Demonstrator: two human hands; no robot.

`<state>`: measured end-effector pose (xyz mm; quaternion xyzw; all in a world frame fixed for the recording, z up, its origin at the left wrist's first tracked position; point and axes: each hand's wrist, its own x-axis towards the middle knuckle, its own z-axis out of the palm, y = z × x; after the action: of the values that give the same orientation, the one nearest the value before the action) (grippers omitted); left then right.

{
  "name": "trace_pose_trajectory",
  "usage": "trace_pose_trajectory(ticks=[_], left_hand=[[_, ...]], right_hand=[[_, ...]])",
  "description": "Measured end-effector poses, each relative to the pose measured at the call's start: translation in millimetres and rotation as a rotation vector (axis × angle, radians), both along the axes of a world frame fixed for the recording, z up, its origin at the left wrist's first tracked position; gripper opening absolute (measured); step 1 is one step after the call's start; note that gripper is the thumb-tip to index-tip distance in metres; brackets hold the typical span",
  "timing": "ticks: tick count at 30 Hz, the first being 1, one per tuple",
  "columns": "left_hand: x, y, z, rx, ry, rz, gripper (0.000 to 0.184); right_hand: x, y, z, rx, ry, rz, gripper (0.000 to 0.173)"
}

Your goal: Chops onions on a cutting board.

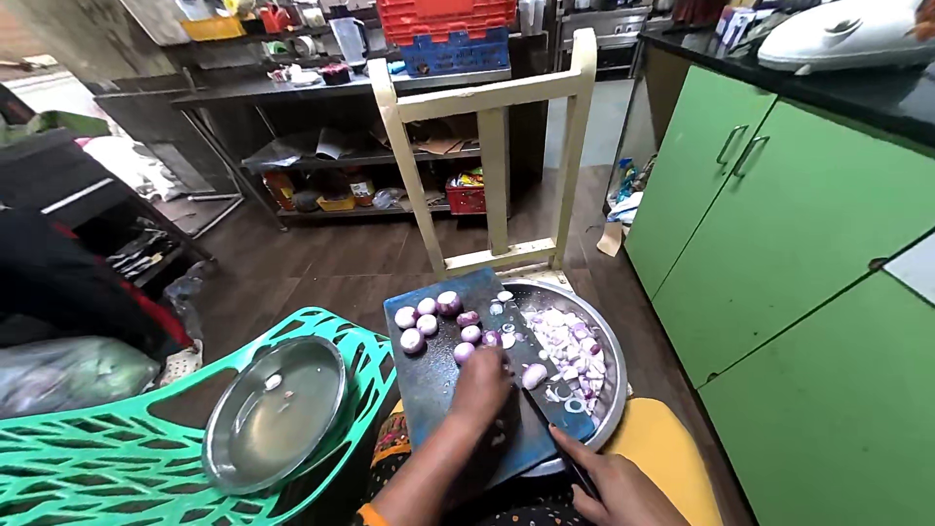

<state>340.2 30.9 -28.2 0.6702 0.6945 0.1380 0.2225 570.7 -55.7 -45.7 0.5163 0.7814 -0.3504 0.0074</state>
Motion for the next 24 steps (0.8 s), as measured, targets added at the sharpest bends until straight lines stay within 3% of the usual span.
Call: trace_pose_trajectory(ticks=[3,7,11,18,24], left_hand=[[-27,-2,24,-0.002,0.037,0.142,0.027],[-27,-4,11,-0.264,0.187,0.164,0.054],[-19,-3,-15,-0.158,0.167,0.115,0.037],[31,0,-25,-0.098,0.073,-0.142,0.026],[24,2,-32,-0.068,-0.029,-0.106,0.037]], right_hand=[[-9,18,-11,0.022,-0.033,-0.034,0.074],[-5,40,-14,0.117,-0.075,-0.143,0.071],[0,33,-10,0.118,-0.055,-0.18,0.073],[-13,16,-15,0.061,-0.063,-0.111,0.074],[-21,19,-9,0.066,-0.126,-0.074,0.076]])
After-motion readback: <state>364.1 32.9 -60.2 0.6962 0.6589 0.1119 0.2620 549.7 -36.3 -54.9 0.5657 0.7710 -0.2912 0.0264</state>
